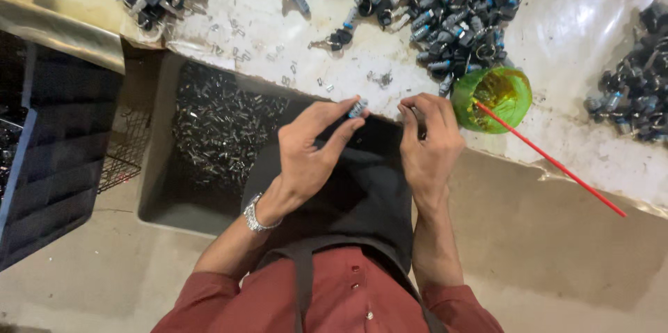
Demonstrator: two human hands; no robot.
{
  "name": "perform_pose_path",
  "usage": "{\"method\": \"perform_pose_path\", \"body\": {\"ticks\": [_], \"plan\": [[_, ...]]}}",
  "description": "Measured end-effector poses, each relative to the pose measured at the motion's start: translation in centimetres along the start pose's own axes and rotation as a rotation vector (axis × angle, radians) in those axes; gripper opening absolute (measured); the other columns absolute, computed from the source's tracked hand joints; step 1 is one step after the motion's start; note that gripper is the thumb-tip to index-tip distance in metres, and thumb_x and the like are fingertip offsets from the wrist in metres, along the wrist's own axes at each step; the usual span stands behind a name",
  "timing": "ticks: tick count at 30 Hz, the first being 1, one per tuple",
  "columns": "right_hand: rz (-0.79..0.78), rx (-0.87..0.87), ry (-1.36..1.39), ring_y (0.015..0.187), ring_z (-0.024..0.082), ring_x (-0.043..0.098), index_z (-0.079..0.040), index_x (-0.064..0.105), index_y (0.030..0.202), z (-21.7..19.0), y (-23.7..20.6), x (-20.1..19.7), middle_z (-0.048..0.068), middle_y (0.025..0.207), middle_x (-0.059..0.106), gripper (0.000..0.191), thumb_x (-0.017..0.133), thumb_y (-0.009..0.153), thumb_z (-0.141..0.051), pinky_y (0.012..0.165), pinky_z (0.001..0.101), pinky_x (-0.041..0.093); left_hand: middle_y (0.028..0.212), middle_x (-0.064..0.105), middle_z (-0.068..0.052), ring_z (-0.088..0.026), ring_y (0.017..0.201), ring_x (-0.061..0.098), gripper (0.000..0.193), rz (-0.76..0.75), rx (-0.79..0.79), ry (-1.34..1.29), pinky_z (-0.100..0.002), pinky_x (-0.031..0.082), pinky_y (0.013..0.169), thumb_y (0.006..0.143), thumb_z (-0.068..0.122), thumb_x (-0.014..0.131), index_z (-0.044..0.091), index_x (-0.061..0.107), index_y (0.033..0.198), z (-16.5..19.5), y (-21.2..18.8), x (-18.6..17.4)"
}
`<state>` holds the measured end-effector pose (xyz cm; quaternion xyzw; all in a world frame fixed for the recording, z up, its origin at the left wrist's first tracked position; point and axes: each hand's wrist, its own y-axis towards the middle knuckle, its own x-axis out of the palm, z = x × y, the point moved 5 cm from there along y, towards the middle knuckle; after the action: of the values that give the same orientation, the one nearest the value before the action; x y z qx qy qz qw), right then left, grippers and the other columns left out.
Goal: The person picks small metal fittings one at a time from a pile on the workbench, holds each fitting and brushes a yellow liquid adhesive onto it using a long red-handled brush dipped into a green cup, then places the coated fitting back onto the table. The person repeats this coating cycle continuously across the episode.
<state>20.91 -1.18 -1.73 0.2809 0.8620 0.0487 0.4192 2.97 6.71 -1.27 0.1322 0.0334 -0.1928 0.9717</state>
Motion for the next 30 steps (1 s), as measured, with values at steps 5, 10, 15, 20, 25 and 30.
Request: {"method": "perform_pose_path", "body": {"ticks": [5, 10, 15, 20, 25, 30], "plan": [[0.065, -0.018, 0.009, 0.102, 0.029, 0.07, -0.005, 0.071, 0.117, -0.5, -0.8, -0.9, 0.014, 0.113, 0.069, 0.016, 0.067, 0.105, 0.004, 0.085, 0.0394, 0.057, 0.111, 0.078, -0.01, -0.018, 0.101, 0.076, 0.033, -0.019, 0.002, -0.012, -0.028, 0.06, 0.092, 0.096, -0.002, 0.075, 0.0, 0.068, 0.128, -0.1, -0.1, 0.0], [0.004, 0.034, -0.167, 0.097, 0.03, 0.07, -0.007, 0.068, 0.13, -1.7, -1.3, -1.5, 0.014, 0.124, 0.065, 0.026, 0.069, 0.104, -0.004, 0.083, 0.0405, 0.057, 0.11, 0.078, -0.01, -0.017, 0.099, 0.077, 0.032, -0.006, -0.039, -0.011, -0.027, 0.06, 0.091, 0.097, 0.0, 0.075, 0.0, 0.069, 0.128, -0.9, -0.3, 0.0], [-0.209, -0.074, -0.492, 0.102, 0.04, 0.069, -0.003, 0.064, 0.141, -1.3, -1.5, 0.5, 0.021, 0.131, 0.056, 0.067, 0.084, 0.083, -0.028, 0.067, 0.0434, 0.056, 0.108, 0.078, -0.01, -0.016, 0.094, 0.076, 0.029, -0.039, -0.051, -0.015, -0.027, 0.061, 0.087, 0.098, 0.002, 0.074, 0.0, 0.07, 0.127, -1.1, -0.5, 1.1], [-0.006, 0.02, -0.117, 0.106, 0.03, 0.071, -0.008, 0.071, 0.12, -0.3, -3.8, 0.1, 0.014, 0.138, 0.058, 0.025, 0.08, 0.097, -0.011, 0.079, 0.0385, 0.058, 0.096, 0.076, -0.012, -0.015, 0.081, 0.072, 0.028, 0.03, -0.024, 0.065, -0.029, 0.058, 0.074, 0.095, 0.011, 0.077, 0.006, 0.074, 0.123, -0.7, -0.5, -0.7], [0.142, -0.131, 0.106, 0.095, 0.025, 0.07, -0.003, 0.075, 0.111, 0.2, -3.6, 0.6, 0.014, 0.116, 0.07, 0.008, 0.08, 0.105, -0.003, 0.074, 0.033, 0.055, 0.11, 0.077, -0.013, -0.014, 0.098, 0.076, 0.031, 0.015, 0.021, -0.045, -0.028, 0.061, 0.093, 0.101, 0.019, 0.074, 0.009, 0.071, 0.13, -0.2, -1.1, -2.3], [0.039, -0.079, 0.135, 0.09, 0.023, 0.07, -0.003, 0.075, 0.115, 0.9, -2.0, 1.8, 0.013, 0.115, 0.072, 0.009, 0.074, 0.107, -0.001, 0.072, 0.0306, 0.055, 0.112, 0.076, -0.015, -0.018, 0.107, 0.075, 0.033, -0.01, 0.001, -0.035, -0.03, 0.059, 0.097, 0.101, 0.021, 0.073, 0.008, 0.071, 0.132, 0.1, -1.9, -1.7]]}}
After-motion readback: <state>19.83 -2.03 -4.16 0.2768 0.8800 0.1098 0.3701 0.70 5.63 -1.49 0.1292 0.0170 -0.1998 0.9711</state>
